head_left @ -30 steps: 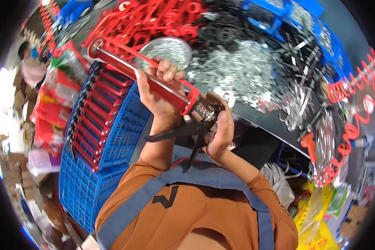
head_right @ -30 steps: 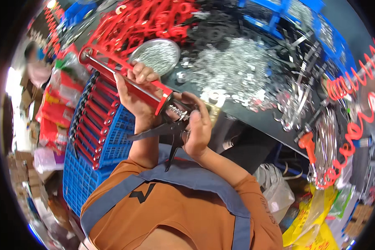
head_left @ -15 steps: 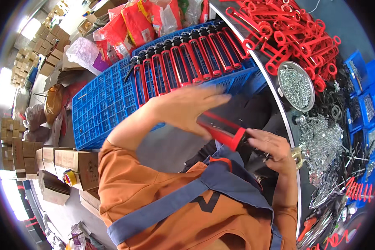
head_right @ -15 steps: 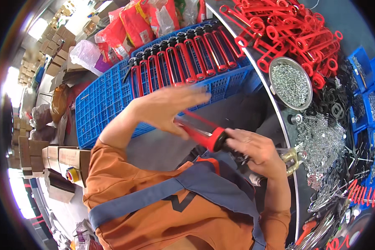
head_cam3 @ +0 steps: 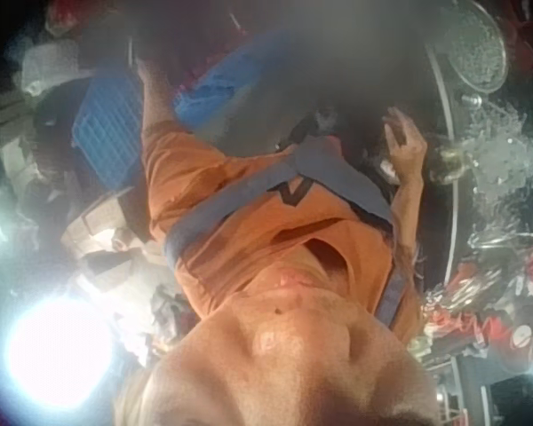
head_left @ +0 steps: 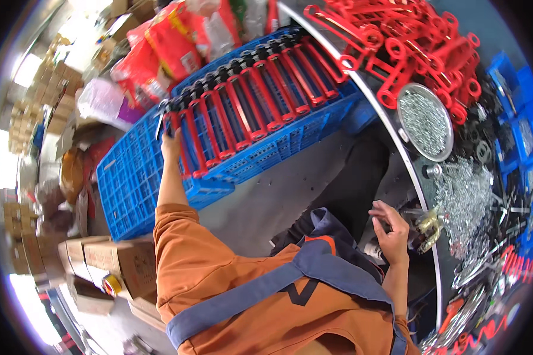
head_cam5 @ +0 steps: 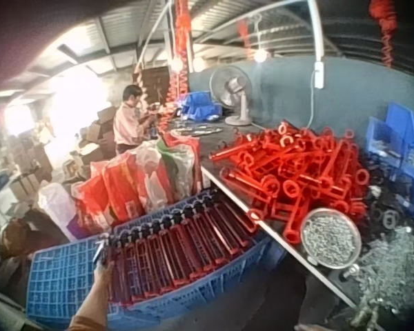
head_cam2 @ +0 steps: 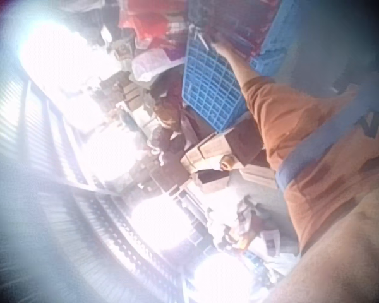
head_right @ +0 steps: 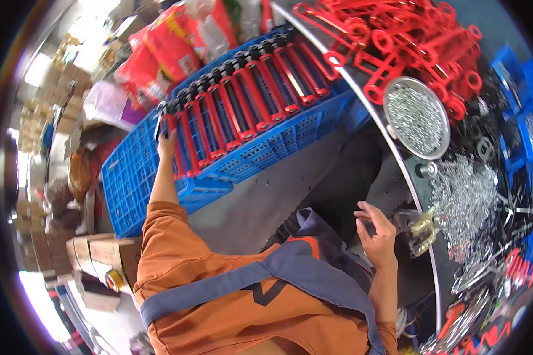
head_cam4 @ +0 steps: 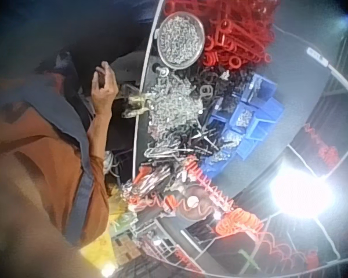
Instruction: Assembling components of manual caulking guns using a pneumatic driver and various hardware.
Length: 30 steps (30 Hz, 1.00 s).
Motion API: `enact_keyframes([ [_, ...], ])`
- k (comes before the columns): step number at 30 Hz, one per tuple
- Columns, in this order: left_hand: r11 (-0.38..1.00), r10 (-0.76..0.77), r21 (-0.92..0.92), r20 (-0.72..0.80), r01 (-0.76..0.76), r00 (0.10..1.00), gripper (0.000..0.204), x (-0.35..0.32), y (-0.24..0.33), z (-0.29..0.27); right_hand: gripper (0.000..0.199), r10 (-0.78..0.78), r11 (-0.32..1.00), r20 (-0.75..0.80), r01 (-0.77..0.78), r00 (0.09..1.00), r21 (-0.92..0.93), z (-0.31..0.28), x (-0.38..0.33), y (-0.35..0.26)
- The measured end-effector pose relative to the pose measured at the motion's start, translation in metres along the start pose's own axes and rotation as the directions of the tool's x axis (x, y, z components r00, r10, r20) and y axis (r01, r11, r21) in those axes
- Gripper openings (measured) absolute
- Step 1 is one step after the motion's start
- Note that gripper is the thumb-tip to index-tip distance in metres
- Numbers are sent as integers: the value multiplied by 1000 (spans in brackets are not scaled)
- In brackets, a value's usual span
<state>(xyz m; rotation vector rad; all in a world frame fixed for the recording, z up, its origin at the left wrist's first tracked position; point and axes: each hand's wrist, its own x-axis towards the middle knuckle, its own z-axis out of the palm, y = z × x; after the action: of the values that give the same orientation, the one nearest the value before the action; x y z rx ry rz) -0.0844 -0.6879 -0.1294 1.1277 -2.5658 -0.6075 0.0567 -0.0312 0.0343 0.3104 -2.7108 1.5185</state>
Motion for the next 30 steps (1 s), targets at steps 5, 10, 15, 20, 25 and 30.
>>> enact_keyframes([
  [5, 933, -54, -261, 580, 248, 813, 73, -37, 70, 61, 33, 140, 975, -246, -177, 959, -135, -23, -29, 22],
  [10, 923, 344, -206, 68, -324, 936, 53, 26, -62, 31, 27, 88, 990, -310, -116, 947, -75, -41, -35, 35],
  [15, 829, 545, -188, 65, -526, 836, 53, 40, 65, 93, 14, -10, 959, -566, -152, 824, -239, -111, -67, 24],
  [20, 788, 611, -94, -7, -609, 791, 52, 10, 108, 88, 21, -279, 455, -920, -805, 276, -380, -246, -108, 88],
  [25, 739, 672, 59, -126, -671, 730, 52, 2, 141, 50, 20, 45, 158, -995, -984, 89, -81, -310, -154, 168],
  [30, 645, 751, -4, -181, -765, 635, 51, -127, 200, -6, 18, -205, 506, -949, -805, 238, -311, -301, -136, 157],
])
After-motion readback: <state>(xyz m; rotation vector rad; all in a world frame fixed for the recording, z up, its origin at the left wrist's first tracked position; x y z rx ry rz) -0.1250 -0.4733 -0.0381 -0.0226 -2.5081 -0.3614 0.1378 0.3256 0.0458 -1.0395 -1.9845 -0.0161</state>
